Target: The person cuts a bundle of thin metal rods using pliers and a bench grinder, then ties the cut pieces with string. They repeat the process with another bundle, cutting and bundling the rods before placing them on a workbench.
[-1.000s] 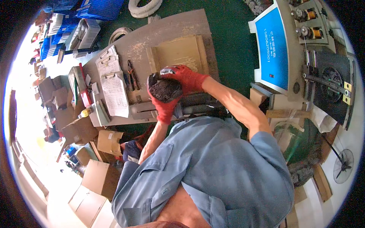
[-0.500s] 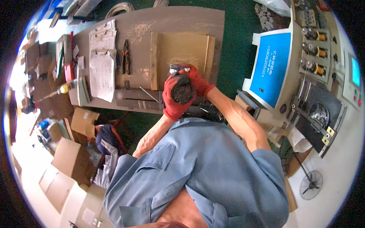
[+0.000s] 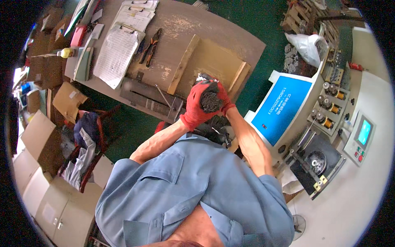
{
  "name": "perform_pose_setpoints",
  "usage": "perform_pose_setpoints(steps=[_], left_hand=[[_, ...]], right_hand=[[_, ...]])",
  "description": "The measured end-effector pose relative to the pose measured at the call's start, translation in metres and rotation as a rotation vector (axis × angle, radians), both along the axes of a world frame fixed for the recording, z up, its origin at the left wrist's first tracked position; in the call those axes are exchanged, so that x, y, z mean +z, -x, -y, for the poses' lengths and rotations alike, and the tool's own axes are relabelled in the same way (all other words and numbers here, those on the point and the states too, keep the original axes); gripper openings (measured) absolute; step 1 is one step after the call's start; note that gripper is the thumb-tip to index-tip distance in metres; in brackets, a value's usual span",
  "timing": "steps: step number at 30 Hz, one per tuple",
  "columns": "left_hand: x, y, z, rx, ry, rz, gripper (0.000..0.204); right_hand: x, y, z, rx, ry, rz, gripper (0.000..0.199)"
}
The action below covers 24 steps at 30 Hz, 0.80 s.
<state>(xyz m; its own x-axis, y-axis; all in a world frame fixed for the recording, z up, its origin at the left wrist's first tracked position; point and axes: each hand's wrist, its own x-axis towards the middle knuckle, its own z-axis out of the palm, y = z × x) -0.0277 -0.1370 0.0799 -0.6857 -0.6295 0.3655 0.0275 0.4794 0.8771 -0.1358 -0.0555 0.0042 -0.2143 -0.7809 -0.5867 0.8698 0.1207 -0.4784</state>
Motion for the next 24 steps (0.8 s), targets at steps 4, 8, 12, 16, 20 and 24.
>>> perform_pose_setpoints(steps=[4,8,12,16,20,24], left_hand=[[0.027,-0.015,0.02,-0.019,-0.159,0.024,0.105],[-0.026,-0.031,0.017,0.076,-0.121,0.104,0.089],[-0.041,0.004,0.024,0.029,-0.061,0.032,0.077],[-0.022,0.029,0.041,0.052,-0.455,0.087,0.056],[-0.004,0.049,0.055,0.047,-0.982,0.057,0.037],[-0.016,0.07,0.058,-0.001,-1.62,-0.156,0.025]], right_hand=[[-0.005,0.004,0.005,0.057,-0.055,0.099,0.051],[-0.001,-0.008,0.016,0.005,-0.053,-0.086,0.051],[-0.031,-0.007,-0.01,0.263,-0.024,-1.051,0.051],[0.016,0.011,0.008,0.564,-0.245,-1.233,0.078],[0.099,0.034,0.012,0.566,-0.29,-1.073,0.112],[0.151,0.042,-0.038,0.493,-0.281,-1.468,0.119]])
